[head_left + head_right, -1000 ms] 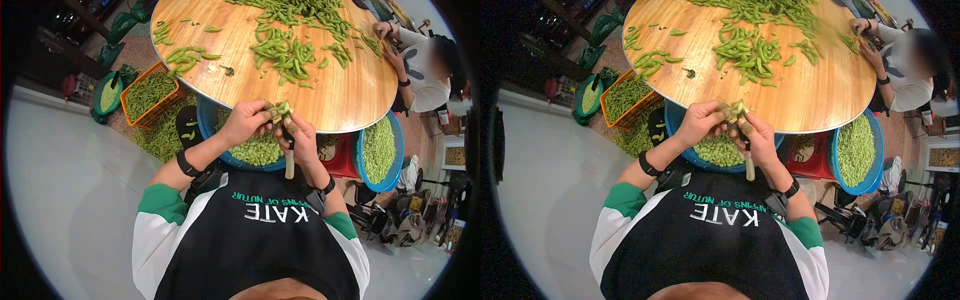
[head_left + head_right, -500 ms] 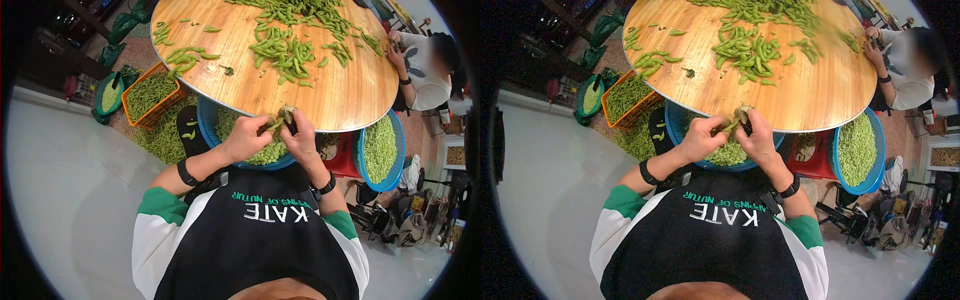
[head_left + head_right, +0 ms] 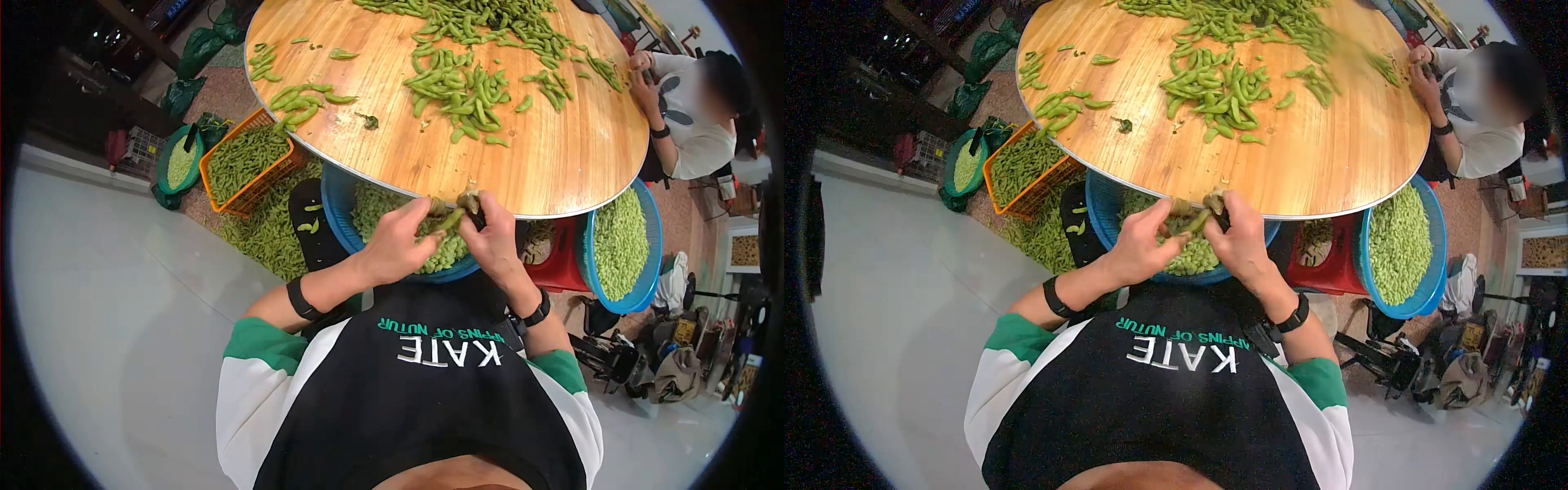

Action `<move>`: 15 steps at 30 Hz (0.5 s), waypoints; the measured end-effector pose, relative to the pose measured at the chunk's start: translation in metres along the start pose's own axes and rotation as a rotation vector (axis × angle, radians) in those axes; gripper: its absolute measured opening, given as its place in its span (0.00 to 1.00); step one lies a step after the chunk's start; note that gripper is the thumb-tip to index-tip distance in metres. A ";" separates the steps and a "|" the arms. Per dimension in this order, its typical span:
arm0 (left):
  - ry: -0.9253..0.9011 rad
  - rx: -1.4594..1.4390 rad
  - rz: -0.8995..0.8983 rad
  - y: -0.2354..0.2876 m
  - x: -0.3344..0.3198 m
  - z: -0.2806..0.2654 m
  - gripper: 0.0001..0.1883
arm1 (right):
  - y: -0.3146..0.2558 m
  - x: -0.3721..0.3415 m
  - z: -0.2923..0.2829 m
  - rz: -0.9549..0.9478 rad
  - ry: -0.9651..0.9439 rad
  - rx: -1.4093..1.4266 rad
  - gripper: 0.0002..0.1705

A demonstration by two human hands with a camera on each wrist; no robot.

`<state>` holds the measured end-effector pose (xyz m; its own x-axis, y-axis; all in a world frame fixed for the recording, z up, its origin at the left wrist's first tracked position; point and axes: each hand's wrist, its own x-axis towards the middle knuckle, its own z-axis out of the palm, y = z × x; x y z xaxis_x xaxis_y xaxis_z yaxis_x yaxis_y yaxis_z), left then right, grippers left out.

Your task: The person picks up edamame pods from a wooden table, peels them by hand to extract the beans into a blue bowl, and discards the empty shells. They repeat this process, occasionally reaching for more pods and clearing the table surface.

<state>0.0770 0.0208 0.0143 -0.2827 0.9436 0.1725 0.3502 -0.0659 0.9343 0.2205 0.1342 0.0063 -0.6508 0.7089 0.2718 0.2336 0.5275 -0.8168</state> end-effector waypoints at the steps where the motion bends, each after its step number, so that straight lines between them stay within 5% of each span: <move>1: -0.009 0.020 0.029 0.000 -0.001 -0.003 0.11 | -0.004 -0.001 0.002 0.004 0.008 0.024 0.11; 6: 0.062 0.228 0.234 0.012 0.005 -0.032 0.09 | -0.007 0.002 0.003 -0.037 -0.020 0.114 0.11; 9: 0.139 0.197 0.043 0.023 0.014 -0.066 0.07 | 0.001 -0.001 0.001 0.053 -0.147 0.150 0.13; 10: 0.144 0.092 -0.064 0.023 0.016 -0.074 0.06 | 0.001 -0.002 0.000 -0.089 -0.204 0.122 0.13; 11: 0.139 0.339 0.035 0.024 0.020 -0.083 0.08 | 0.000 -0.002 -0.001 -0.233 -0.258 0.090 0.14; 14: 0.329 1.073 0.322 0.003 0.042 -0.105 0.09 | 0.006 -0.006 -0.002 -0.204 -0.248 0.056 0.15; 15: 0.328 1.074 0.325 0.006 0.052 -0.106 0.09 | 0.003 -0.005 -0.002 -0.202 -0.218 0.099 0.15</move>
<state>-0.0297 0.0347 0.0619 -0.2027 0.7936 0.5737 0.9792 0.1676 0.1141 0.2261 0.1332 0.0042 -0.8191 0.4714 0.3269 0.0189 0.5918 -0.8059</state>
